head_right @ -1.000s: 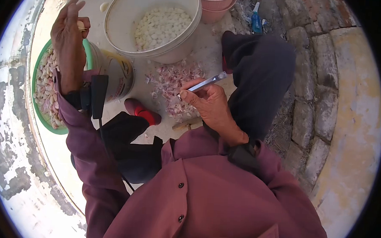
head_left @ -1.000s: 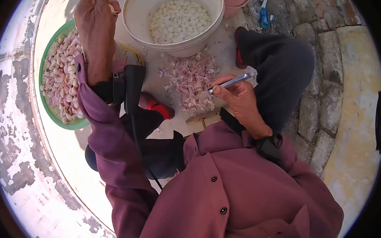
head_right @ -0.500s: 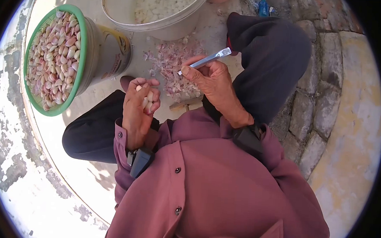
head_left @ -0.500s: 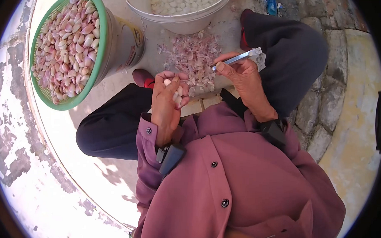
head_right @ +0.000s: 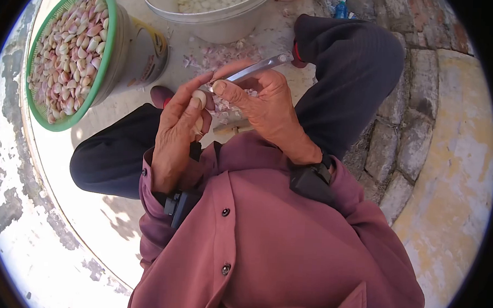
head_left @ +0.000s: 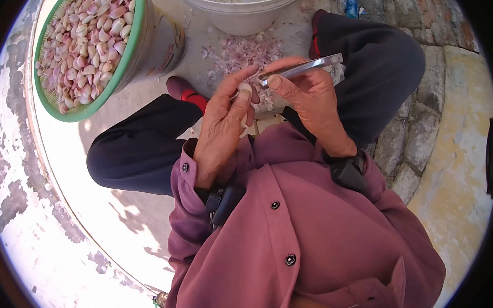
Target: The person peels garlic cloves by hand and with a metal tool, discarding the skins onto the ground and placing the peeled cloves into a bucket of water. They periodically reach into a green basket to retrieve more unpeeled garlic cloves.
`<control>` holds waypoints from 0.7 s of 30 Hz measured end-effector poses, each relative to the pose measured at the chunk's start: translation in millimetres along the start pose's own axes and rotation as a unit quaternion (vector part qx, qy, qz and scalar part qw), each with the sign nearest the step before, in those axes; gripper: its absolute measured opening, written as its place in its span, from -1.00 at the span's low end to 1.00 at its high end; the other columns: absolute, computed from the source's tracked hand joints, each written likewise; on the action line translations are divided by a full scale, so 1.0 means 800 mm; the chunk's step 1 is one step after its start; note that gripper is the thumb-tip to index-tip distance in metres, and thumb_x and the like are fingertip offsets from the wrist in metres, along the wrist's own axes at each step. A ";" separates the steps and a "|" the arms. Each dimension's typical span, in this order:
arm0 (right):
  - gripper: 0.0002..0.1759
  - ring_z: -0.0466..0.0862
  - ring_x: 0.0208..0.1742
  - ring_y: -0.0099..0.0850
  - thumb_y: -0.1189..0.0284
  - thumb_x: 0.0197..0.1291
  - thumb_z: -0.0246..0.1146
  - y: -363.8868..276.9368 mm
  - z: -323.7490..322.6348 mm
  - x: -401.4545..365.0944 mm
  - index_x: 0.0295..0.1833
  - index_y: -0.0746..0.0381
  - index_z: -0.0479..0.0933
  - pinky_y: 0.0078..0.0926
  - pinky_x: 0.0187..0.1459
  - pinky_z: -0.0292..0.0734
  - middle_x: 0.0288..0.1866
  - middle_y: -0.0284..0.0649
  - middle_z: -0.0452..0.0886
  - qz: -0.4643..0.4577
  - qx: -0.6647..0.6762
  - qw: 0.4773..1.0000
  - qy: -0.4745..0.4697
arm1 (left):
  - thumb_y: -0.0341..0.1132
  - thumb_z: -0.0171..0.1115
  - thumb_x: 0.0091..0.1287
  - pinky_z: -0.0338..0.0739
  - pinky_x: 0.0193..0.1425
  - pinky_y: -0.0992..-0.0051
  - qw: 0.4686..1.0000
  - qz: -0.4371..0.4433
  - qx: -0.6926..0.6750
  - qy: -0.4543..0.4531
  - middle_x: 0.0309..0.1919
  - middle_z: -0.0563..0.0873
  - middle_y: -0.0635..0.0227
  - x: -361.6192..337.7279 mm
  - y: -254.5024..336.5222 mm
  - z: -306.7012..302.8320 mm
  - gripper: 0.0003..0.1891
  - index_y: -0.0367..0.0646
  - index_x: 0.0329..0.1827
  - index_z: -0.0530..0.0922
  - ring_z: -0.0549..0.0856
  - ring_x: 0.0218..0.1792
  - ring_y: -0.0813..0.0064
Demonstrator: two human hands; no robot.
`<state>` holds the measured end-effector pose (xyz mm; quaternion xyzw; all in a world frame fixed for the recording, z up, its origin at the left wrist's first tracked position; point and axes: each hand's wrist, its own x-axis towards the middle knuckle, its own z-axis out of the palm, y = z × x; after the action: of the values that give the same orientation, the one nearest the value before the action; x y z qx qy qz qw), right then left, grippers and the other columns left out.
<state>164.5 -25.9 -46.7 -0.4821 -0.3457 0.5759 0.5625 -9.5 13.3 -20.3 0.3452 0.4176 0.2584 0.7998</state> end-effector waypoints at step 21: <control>-0.80 0.63 -0.12 -0.58 0.47 0.25 0.34 -0.016 0.008 -0.005 -0.06 0.33 0.59 -0.62 -0.01 0.52 -0.17 -0.28 0.66 -0.001 0.022 0.999 -0.045 | -0.31 0.23 0.42 0.21 -0.51 0.74 0.991 0.110 -0.028 0.066 -0.36 0.67 0.42 -0.002 -0.004 0.000 -0.83 -0.23 -0.10 0.51 0.41 -0.55 0.80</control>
<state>161.6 -27.6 -32.1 -0.4430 -0.3585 0.6037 0.5575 -10.1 9.9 -21.9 0.3486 0.4217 0.3790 0.7463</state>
